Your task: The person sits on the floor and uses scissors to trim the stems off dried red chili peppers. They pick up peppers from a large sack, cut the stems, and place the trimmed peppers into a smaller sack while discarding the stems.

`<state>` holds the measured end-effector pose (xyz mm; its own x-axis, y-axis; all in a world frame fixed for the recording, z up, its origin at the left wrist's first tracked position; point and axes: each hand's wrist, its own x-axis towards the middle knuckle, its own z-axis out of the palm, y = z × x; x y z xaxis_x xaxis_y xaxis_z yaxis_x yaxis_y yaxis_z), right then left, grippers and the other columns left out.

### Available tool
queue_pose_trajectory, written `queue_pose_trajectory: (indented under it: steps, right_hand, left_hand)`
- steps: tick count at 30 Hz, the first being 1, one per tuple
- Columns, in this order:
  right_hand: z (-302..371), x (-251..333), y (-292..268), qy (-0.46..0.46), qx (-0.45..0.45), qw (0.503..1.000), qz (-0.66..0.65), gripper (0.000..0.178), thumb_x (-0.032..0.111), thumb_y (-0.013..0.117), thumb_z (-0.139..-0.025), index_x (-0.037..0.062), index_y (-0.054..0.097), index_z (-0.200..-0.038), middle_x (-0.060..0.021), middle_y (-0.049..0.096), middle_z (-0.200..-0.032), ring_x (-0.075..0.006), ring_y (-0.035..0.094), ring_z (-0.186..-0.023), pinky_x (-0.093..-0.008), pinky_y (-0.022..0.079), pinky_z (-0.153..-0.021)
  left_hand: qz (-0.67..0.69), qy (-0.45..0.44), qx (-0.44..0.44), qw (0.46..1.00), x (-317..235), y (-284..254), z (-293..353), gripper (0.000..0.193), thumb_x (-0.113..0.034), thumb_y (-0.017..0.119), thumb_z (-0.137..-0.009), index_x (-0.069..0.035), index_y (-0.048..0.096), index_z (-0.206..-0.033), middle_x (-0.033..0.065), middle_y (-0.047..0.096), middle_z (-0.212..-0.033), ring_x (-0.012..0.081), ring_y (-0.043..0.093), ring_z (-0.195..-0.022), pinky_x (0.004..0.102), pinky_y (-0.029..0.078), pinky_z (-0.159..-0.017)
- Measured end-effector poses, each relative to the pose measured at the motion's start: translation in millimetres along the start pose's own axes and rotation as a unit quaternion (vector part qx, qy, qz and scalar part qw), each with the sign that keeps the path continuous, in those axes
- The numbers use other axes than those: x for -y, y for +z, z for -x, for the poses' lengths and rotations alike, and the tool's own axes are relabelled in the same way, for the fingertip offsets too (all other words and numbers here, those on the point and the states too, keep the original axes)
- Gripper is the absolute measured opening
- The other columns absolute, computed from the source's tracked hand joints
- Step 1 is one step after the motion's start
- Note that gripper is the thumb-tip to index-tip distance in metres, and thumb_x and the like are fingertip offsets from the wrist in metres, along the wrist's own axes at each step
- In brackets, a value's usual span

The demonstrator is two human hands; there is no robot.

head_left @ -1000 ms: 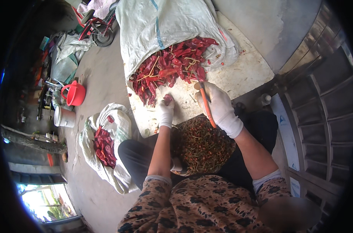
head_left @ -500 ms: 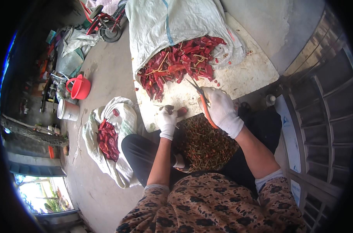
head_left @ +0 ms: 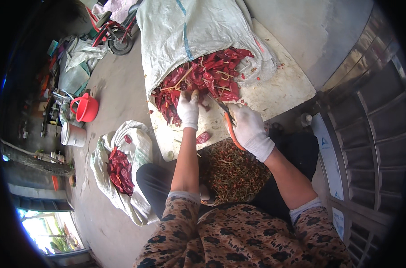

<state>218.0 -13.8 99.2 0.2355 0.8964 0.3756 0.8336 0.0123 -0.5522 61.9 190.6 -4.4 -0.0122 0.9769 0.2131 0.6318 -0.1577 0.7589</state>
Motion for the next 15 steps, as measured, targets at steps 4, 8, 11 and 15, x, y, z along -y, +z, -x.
queue_pose_trajectory:
  steps: [4,8,11,15]
  right_hand:
    - [2,-1,-5,0.015,0.04,0.999,0.019,0.023,0.018,0.07,-0.088,0.0071,0.07,-0.109,-0.0176,0.071,-0.082,-0.0356,0.072,-0.082,-0.0479,0.057,-0.071]
    - [7,1,-1,0.006,0.12,0.991,0.049,0.025,0.018,0.065,-0.092,0.0092,0.07,-0.115,-0.0199,0.071,-0.085,-0.0387,0.072,-0.087,-0.0501,0.056,-0.076]
    - [13,7,6,-0.022,0.136,0.986,0.095,0.017,0.021,0.065,-0.092,0.0104,0.073,-0.104,-0.0152,0.074,-0.085,-0.0354,0.074,-0.082,-0.0476,0.057,-0.074]
    - [21,15,15,-0.024,0.175,0.979,0.106,0.017,0.023,0.063,-0.094,0.0118,0.075,-0.097,-0.0124,0.076,-0.087,-0.0337,0.076,-0.08,-0.047,0.058,-0.074]
  left_hand:
    - [0.078,0.0,0.049,0.996,42,-25,40,0.019,-0.013,0.066,-0.099,-0.003,0.066,-0.114,0.0123,0.074,-0.095,0.0246,0.072,-0.082,0.0366,0.057,-0.082]
    - [0.049,0.086,0.103,0.99,40,-64,73,0.039,0.001,0.06,-0.097,-0.002,0.055,-0.136,0.0108,0.071,-0.108,0.0217,0.07,-0.097,0.0343,0.056,-0.088]
    - [-0.031,0.133,0.097,0.986,4,-93,89,0.064,0.003,0.063,-0.095,-0.001,0.04,-0.155,0.0124,0.068,-0.12,0.017,0.066,-0.093,0.0315,0.054,-0.082]
    - [-0.03,0.134,0.043,0.99,-40,-113,103,0.062,-0.008,0.073,-0.093,0.002,0.05,-0.15,0.0116,0.073,-0.102,0.0143,0.067,-0.075,0.0303,0.055,-0.07]
